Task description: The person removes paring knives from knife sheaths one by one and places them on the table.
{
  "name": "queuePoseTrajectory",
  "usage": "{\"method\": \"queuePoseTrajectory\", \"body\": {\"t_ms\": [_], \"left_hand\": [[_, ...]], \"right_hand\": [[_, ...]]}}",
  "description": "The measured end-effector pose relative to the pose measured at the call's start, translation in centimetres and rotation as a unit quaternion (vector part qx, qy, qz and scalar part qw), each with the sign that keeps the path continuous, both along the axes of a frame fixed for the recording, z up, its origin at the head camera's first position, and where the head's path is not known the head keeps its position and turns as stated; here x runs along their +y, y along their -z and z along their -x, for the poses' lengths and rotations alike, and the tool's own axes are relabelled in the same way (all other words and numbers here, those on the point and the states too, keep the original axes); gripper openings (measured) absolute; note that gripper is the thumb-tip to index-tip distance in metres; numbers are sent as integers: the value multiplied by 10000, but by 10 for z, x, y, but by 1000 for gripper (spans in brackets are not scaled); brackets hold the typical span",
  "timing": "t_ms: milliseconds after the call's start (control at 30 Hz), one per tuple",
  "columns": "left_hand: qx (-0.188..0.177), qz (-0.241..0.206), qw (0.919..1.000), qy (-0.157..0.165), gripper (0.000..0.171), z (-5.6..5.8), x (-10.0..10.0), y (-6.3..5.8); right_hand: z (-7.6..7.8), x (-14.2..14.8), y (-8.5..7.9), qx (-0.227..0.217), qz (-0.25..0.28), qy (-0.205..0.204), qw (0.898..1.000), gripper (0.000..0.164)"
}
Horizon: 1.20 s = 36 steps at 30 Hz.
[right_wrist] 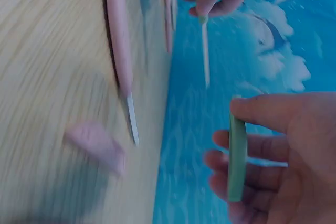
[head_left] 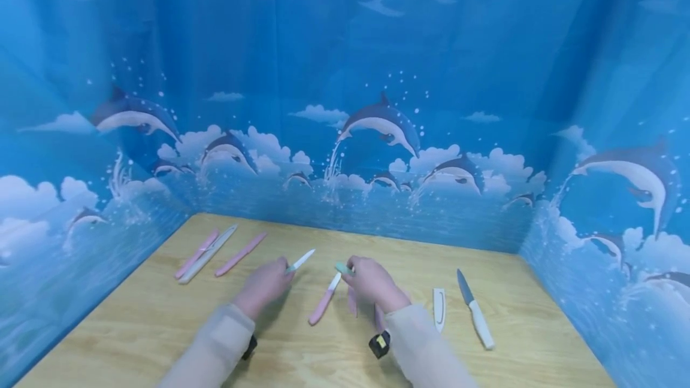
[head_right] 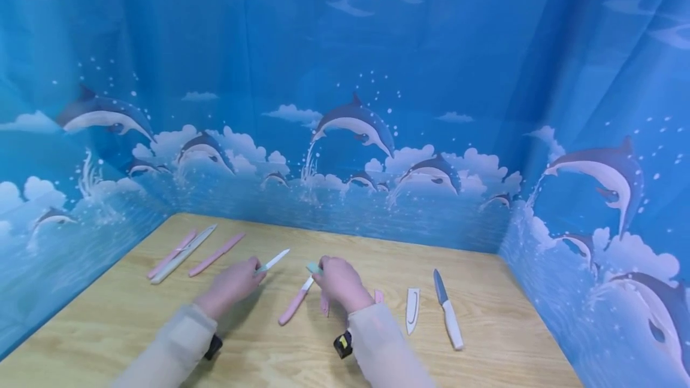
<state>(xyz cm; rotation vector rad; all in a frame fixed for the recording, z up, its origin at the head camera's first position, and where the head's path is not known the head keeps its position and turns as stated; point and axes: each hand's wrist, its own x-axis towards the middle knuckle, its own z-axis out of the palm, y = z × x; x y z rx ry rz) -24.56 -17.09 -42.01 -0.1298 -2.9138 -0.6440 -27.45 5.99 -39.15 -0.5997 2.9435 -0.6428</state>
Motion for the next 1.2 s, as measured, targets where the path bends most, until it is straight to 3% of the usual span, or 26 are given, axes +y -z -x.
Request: {"method": "queuePoseTrajectory", "body": {"t_ms": [200, 333, 467, 633, 933, 1200], "left_hand": [[-235, 330, 9991, -111, 22, 5, -11, 2], [-456, 478, 9978, -99, 20, 11, -16, 3], [-789, 534, 9954, -112, 15, 19, -18, 6], [-948, 672, 9932, 45, 16, 28, -18, 9], [-1005, 1296, 9864, -84, 16, 30, -9, 4], [-945, 1766, 9792, -322, 14, 29, 1, 9]], "right_hand": [[13, -38, 4, -212, 212, 312, 9991, 26], [19, -62, 11, -250, -90, 608, 9978, 29], [20, -79, 21, -152, -528, 587, 9968, 32], [22, -96, 30, -16, -1183, 631, 9910, 35], [27, -111, 41, 309, -1901, 730, 9786, 34], [29, -108, 48, 96, -1822, 730, 9805, 33]]}}
